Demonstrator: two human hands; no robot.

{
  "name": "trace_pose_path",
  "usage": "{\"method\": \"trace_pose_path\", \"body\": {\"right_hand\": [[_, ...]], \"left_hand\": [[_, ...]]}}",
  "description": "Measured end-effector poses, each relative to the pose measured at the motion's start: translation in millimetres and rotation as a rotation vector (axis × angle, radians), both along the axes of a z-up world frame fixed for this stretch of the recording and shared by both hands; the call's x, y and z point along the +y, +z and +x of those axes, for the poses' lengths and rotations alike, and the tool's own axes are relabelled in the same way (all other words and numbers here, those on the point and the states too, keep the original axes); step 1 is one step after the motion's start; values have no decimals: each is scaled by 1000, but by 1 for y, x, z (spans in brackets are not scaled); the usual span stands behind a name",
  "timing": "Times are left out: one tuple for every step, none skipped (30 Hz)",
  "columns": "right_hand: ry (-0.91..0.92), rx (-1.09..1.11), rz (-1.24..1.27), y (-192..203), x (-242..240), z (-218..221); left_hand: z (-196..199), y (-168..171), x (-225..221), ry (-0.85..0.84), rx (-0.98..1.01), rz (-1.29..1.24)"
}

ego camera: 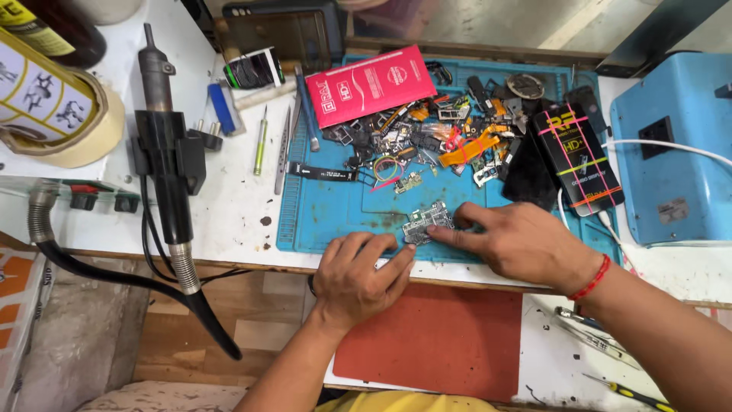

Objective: The person points at various components on a circuit board and then uses a hot air rework tool to heat a specific area of the board while holding it in place.

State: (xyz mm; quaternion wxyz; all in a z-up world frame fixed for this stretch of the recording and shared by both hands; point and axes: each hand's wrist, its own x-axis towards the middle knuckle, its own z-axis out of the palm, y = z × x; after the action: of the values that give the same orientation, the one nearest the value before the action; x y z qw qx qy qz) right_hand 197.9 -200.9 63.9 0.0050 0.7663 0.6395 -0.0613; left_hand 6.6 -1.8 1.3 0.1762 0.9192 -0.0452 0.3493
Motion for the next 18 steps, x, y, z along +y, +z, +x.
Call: {"method": "trace_pose_path", "body": {"right_hand": [[33, 37, -11, -1, 0, -7], [-15, 16, -27, 0, 1, -5], [-72, -9, -44, 3, 2, 2], [-129, -33, -61, 4, 2, 5], [-59, -13, -17, 4, 2, -2], [11, 6, 28, 2, 1, -16], [81, 35, 68, 1, -1, -26], [-31, 21, 53, 0, 1, -23], [-151, 11, 34, -1, 2, -19], [-271, -1, 15, -1, 1, -18], [-282, 26, -45, -1, 1, -24], [-295, 51, -105, -2, 0, -40], [-301, 74, -162, -1, 2, -54], [-332, 116, -138, 2, 3, -68], [-372, 161, -118, 5, 2, -84], [-412, 206, -97, 8, 4, -93], [-447, 213, -64, 9, 9, -92], [-481, 220, -31, 10, 15, -90]], "left_hand": [[-2, 0, -1, -4, 0, 4], [-4, -1, -2, -9, 0, 7], [-5, -2, -3, -8, 1, 10], [-7, -1, -4, -8, 3, 13], [-4, -1, -3, 5, -9, 25], [-2, 0, -1, -6, -22, 29], [-4, 0, -1, -17, -23, 28], [-4, -1, -1, -28, -25, 26], [-5, -2, -2, -21, -25, 32], [-5, -3, -2, -15, -24, 38], [-3, -2, -2, 2, -30, 45], [-4, 0, -5, 10, 3, -6], [-5, 4, -7, 23, 34, -54], [-5, 8, -8, 36, 64, -102], [-3, 13, -8, 43, 116, -121], [-1, 18, -7, 49, 167, -139], [0, 22, -7, 59, 222, -164], [7, 24, -5, 48, 275, -170]]}}
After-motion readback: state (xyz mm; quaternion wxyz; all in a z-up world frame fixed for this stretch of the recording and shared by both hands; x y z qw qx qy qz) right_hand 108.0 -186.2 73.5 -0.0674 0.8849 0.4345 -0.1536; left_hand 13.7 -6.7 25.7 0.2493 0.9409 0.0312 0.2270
